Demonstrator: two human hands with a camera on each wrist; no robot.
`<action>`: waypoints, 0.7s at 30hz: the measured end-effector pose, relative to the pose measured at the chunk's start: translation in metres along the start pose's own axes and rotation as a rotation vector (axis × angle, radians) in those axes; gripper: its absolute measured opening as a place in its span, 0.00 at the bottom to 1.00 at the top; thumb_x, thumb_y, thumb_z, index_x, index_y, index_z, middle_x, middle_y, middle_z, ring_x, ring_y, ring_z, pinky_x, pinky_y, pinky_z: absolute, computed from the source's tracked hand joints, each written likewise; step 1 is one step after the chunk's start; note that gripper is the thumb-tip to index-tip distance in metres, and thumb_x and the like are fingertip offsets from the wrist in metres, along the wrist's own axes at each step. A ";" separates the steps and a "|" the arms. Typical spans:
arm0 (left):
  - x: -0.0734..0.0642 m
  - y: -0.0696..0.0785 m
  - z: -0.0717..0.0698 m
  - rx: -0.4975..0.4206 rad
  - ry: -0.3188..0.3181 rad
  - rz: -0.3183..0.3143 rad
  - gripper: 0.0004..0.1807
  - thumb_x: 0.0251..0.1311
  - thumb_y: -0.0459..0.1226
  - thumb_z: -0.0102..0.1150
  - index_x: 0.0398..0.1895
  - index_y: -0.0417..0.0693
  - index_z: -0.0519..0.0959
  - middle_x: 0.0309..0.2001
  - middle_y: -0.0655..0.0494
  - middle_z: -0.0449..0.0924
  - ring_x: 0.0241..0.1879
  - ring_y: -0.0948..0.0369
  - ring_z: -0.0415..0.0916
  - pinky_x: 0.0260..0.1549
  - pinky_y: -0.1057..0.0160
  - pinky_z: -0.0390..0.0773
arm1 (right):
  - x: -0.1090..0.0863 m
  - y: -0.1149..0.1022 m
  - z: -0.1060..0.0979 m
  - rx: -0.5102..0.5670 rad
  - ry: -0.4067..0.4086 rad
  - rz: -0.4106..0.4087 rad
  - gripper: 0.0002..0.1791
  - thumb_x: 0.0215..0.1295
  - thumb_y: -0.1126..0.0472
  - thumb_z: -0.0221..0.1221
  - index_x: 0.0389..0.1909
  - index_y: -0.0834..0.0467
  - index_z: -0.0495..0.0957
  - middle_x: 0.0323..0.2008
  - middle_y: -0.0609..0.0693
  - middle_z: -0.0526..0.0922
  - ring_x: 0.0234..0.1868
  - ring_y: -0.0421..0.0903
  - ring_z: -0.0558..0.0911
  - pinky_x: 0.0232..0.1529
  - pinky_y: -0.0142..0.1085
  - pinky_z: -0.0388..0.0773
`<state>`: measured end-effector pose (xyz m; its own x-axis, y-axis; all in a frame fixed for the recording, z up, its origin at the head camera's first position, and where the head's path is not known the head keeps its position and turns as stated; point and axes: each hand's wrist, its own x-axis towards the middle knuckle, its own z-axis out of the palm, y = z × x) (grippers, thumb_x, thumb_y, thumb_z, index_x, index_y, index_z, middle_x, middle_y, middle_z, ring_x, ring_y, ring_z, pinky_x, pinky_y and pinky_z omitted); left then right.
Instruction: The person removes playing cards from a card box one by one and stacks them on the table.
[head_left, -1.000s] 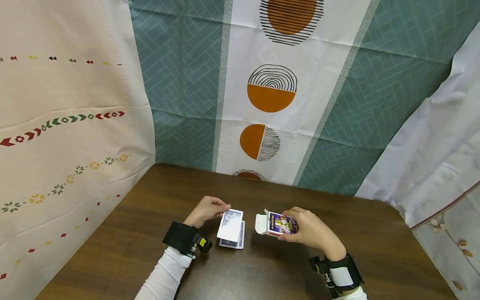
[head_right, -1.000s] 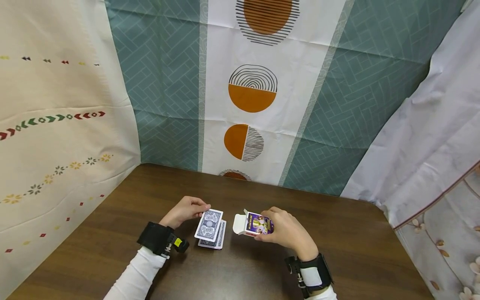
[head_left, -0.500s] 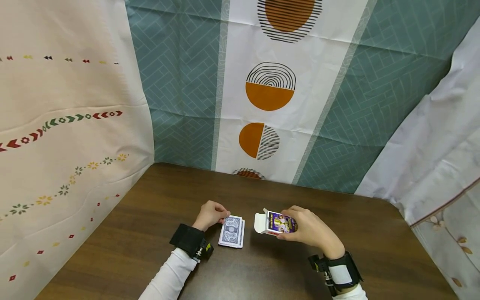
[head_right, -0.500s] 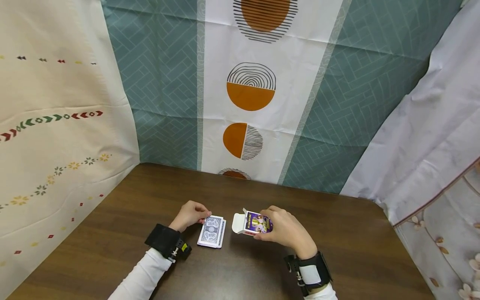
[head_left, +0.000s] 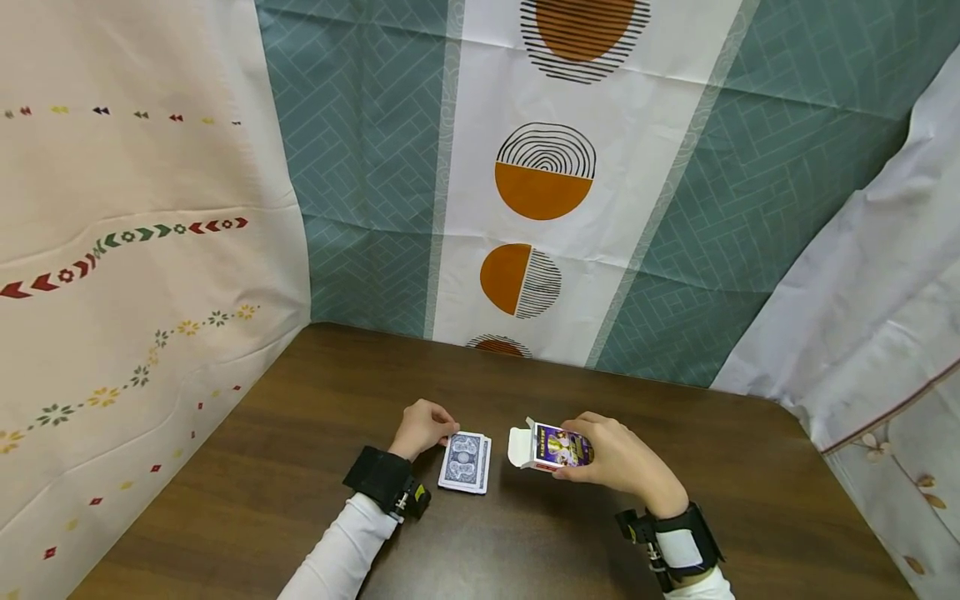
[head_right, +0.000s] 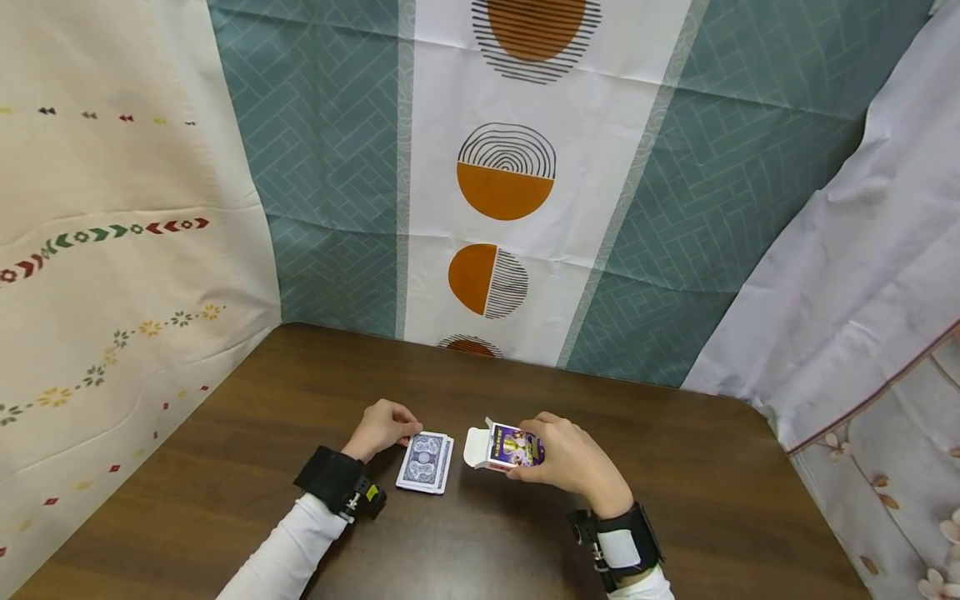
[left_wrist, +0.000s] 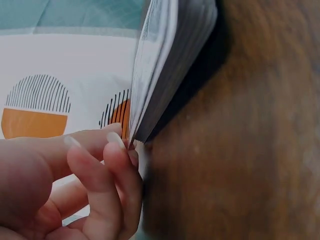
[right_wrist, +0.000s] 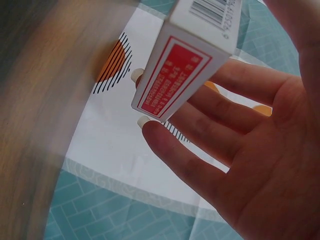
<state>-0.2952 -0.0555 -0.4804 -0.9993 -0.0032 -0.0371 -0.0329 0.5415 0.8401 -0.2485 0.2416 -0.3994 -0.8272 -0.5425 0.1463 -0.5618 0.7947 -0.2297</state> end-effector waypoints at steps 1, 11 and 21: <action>0.000 0.000 0.000 0.012 0.004 0.003 0.05 0.56 0.33 0.66 0.26 0.40 0.85 0.24 0.52 0.82 0.17 0.65 0.76 0.19 0.70 0.72 | 0.000 0.000 0.000 0.001 0.002 0.000 0.33 0.45 0.43 0.73 0.48 0.60 0.81 0.41 0.49 0.81 0.36 0.38 0.77 0.35 0.30 0.76; -0.021 0.043 -0.006 -0.105 -0.208 0.209 0.07 0.61 0.37 0.62 0.36 0.43 0.85 0.34 0.53 0.82 0.33 0.61 0.73 0.32 0.65 0.72 | 0.000 -0.002 0.001 -0.003 -0.005 -0.005 0.33 0.45 0.42 0.73 0.48 0.60 0.81 0.42 0.49 0.82 0.36 0.39 0.77 0.36 0.31 0.77; -0.046 0.077 0.021 -0.150 -0.309 0.193 0.07 0.60 0.36 0.63 0.33 0.40 0.84 0.18 0.59 0.69 0.16 0.65 0.65 0.16 0.70 0.64 | 0.000 -0.006 -0.003 0.011 0.007 -0.031 0.32 0.45 0.42 0.73 0.47 0.59 0.80 0.41 0.48 0.81 0.35 0.37 0.76 0.35 0.29 0.76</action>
<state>-0.2515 0.0037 -0.4249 -0.9356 0.3527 -0.0128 0.1303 0.3788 0.9163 -0.2452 0.2370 -0.3953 -0.8096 -0.5646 0.1605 -0.5869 0.7745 -0.2358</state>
